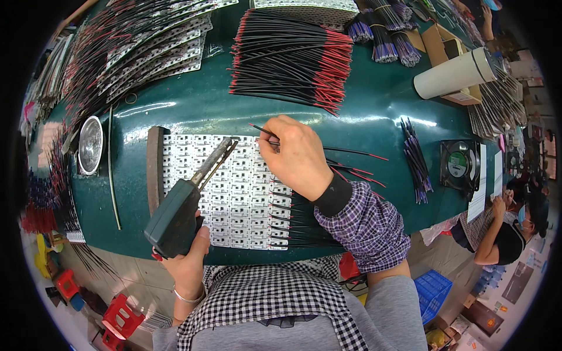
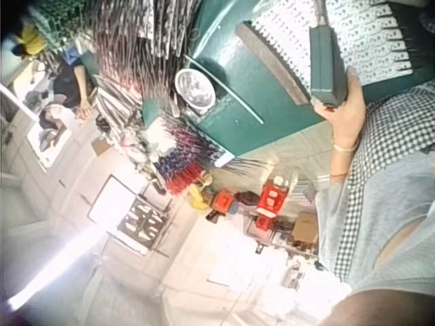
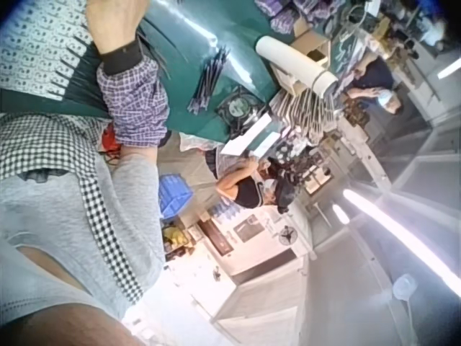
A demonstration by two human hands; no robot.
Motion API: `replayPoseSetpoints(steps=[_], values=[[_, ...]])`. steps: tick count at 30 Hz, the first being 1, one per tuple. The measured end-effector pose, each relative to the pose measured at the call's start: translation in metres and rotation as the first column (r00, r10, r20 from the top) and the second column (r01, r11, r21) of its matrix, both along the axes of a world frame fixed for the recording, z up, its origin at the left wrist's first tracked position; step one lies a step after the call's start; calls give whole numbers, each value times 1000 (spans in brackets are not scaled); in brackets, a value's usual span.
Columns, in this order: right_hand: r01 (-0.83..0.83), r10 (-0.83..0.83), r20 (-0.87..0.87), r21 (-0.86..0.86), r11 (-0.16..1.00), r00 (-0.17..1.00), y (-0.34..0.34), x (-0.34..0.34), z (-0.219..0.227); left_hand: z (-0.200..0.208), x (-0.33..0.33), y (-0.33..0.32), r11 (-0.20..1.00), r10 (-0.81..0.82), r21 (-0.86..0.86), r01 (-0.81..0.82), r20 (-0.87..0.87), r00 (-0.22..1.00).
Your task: The person attaches wires to circuit board modules by placing the wires onto the board by hand and soldering them with a soldering gun.
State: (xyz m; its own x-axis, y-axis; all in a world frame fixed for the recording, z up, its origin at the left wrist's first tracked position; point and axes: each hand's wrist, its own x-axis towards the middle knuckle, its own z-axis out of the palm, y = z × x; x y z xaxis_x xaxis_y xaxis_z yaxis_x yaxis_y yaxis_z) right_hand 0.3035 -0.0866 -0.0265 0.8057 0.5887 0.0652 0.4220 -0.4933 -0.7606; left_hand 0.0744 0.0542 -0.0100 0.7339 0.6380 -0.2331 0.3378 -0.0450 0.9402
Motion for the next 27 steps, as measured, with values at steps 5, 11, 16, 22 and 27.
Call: replayPoseSetpoints(steps=[5, 11, 16, 22, 27], values=[[-5, 5, -8, -13, 1000, 1000, -2, -1, 1, 7, 12, -9, 997, -8, 75, 8, -9, 1000], [-33, 33, -11, -38, 999, 999, -2, 0, 5, -1, 9, -7, 994, -22, 110, 22, -3, 1000], [-45, 45, 2, -1, 999, 999, -1, -2, 5, -7, 5, -4, 979, -96, 185, 85, 51, 994], [-10, 11, -37, 27, 1000, 999, 1, -3, 7, -8, 5, -3, 963, -123, 246, 112, 30, 992], [3, -1, 43, -48, 999, 999, 3, -2, 5, -8, 6, -4, 977, -116, 185, 109, 27, 993]])
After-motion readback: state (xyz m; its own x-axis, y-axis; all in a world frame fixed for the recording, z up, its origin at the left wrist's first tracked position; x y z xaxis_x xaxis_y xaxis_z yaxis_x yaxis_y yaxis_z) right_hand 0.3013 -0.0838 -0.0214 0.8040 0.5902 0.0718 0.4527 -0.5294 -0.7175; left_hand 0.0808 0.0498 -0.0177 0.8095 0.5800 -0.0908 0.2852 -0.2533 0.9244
